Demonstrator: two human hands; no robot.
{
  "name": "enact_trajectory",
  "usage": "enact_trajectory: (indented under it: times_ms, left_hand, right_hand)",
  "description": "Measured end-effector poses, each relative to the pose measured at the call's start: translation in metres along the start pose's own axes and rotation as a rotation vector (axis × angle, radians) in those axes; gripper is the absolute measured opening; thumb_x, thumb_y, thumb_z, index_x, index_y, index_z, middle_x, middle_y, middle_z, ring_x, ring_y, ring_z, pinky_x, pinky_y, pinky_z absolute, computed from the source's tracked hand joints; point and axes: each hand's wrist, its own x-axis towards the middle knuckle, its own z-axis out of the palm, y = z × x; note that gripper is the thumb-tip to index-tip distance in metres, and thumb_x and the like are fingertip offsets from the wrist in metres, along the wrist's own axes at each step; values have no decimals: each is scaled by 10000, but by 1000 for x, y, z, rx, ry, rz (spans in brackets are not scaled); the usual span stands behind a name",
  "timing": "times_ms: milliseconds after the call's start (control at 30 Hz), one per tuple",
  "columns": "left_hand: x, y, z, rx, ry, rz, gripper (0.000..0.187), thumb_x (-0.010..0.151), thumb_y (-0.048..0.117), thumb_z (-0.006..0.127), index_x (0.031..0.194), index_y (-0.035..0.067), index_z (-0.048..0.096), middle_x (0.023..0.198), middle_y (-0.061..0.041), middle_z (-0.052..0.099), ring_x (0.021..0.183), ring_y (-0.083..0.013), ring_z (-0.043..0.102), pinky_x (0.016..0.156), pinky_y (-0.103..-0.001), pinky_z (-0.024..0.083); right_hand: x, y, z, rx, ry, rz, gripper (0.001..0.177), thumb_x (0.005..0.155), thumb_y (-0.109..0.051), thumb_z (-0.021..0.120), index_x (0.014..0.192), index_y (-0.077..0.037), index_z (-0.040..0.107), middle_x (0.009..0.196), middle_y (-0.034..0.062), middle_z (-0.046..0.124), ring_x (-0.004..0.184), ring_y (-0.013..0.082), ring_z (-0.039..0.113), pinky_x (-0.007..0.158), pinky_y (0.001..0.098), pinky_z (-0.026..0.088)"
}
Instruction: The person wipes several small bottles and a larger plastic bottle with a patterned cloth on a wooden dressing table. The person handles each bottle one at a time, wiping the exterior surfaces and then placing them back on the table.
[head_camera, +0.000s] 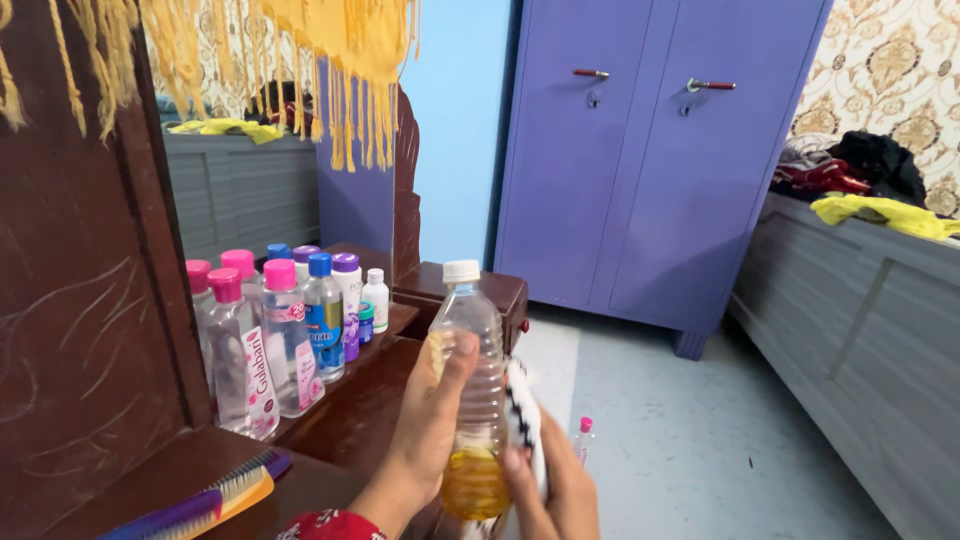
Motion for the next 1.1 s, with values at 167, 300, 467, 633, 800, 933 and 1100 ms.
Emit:
enact_trajectory:
  times_ms: [167,300,467,633,800,933,1100]
  left_hand:
    - [-2,4,2,28,94,-28,698,779,655,644,1169,87,530,858,-62,654,652,-152,695,602,-343,627]
    - [-1,4,5,16,56,-18,729,786,682,617,1209,91,566,858,-84,666,728,-167,733,688,-368,655]
    - [-7,-6,11,221,-155,80,757,851,632,651,1360,76,587,1131,-24,708,1026,-105,678,910,-298,556]
    - [-7,-15,15,82,-162,-19,762,851,588,660,1416,85,564,1147,-39,693,1027,-132,655,891,-323,546]
    - [-2,-10,1,209,-30,67,761,865,682,561,1330,81,614,1166,-25,692,1135,-112,659,993,-299,483]
    - [4,-2,-10,95,47,117,756,839,698,590,1301,99,589,1102,-24,679,1054,-122,658,949,-319,504]
    - [7,3,-15,12,170,72,738,874,696,559,1263,70,588,988,-64,653,860,-173,676,776,-376,578]
  right_hand:
    - [-20,32,2,-12,66,-123,464,945,-252,663,1323,17,661,1264,179,743,1218,280,698,1052,370,460]
    - [2,11,-20,-102,-5,-36,425,951,-267,632,1277,1,683,1181,133,721,1113,242,695,970,355,493]
    - [50,-45,-35,-54,98,-25,408,1037,-278,508,1273,12,668,1092,109,637,935,196,626,785,313,515]
    - [72,-70,-29,69,101,-30,458,1057,-308,453,1317,7,661,1146,129,569,890,212,579,698,318,545]
    - [39,-69,-9,-48,68,-102,465,1048,-315,489,1368,-6,626,1236,153,605,1086,244,650,884,357,555]
    - [18,-61,-2,-164,27,-141,494,1027,-312,547,1446,-57,607,1224,180,629,1124,276,672,944,395,521]
    - [-1,-48,4,-170,33,-138,474,973,-242,636,1431,-118,624,1228,178,636,1084,285,704,883,363,568]
